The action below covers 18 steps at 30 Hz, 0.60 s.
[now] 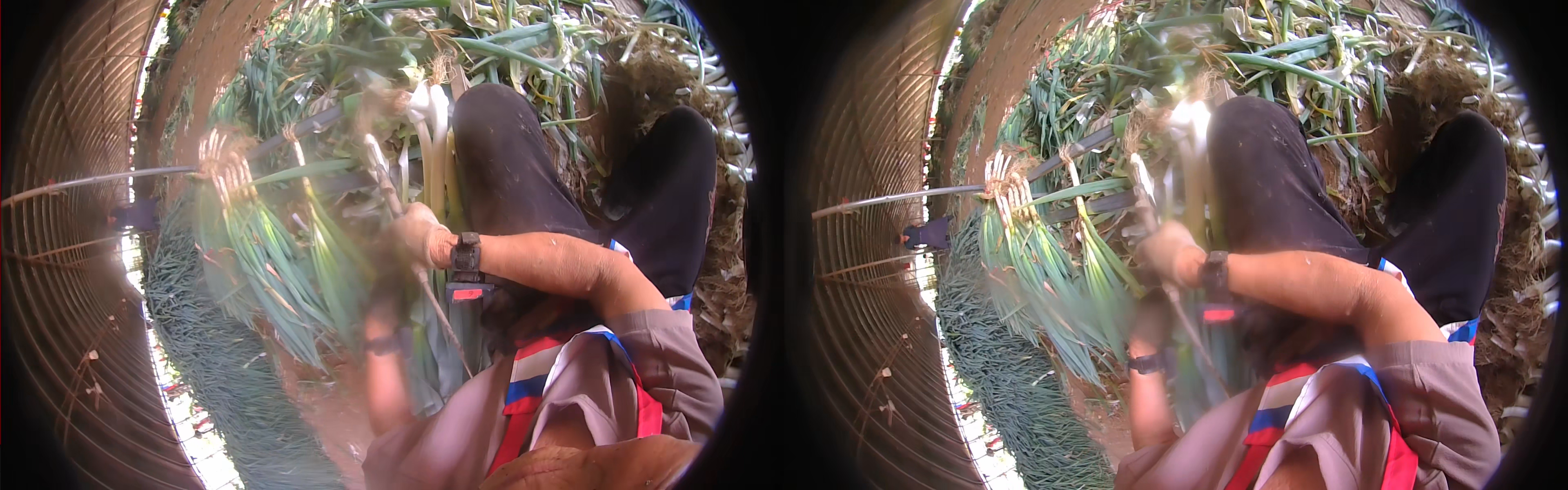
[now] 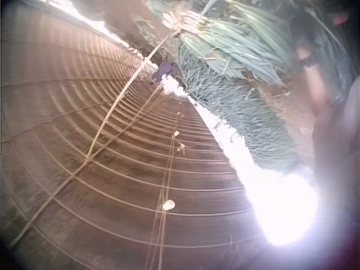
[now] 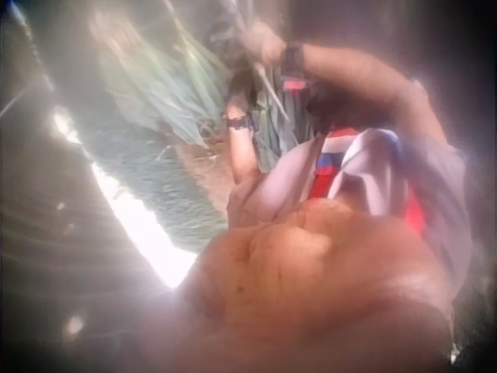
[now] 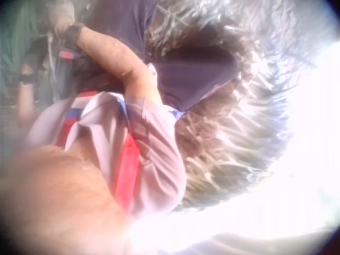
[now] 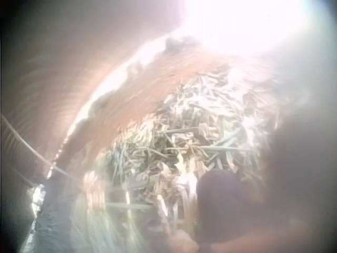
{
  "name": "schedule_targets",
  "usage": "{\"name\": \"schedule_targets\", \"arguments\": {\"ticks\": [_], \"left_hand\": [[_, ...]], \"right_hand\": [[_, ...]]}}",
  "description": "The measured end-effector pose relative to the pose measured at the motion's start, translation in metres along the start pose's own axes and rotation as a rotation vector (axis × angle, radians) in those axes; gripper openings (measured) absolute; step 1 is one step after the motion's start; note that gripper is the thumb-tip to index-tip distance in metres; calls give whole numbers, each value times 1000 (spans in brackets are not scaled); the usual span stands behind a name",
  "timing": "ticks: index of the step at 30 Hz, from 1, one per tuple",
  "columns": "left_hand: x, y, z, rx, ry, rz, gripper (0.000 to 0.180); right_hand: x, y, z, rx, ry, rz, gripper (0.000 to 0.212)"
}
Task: Cleaning and trimming bunches of leeks by hand while sitting on the ground.
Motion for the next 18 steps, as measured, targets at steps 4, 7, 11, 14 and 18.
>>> {"name": "schedule_targets", "arguments": {"ticks": [4,7,11,14,18], "left_hand": [[5,5,4,11,-13,-5,20],[22,0,1,-2,-22,-35,20],[22,6,6,8,-16,-35,20],[25,6,5,10,-9,-43,19],[30,5,6,12,-1,-49,19]], "right_hand": [[-20,16,2,127,354,141,30],[9,-43,-3,75,-159,-41,28],[-1,-38,-10,34,-168,-16,25],[-7,-23,-13,18,10,81,26],[-6,-35,-10,5,-58,-58,22]]}}
Point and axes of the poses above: each hand's wrist, its own y-axis towards the middle knuckle, its own z-axis out of the palm, x = y × z, the point moved 5 cm from there along y, towards the middle knuckle, and after that the axes turned 9 degrees about y, right-handed, at the moved point
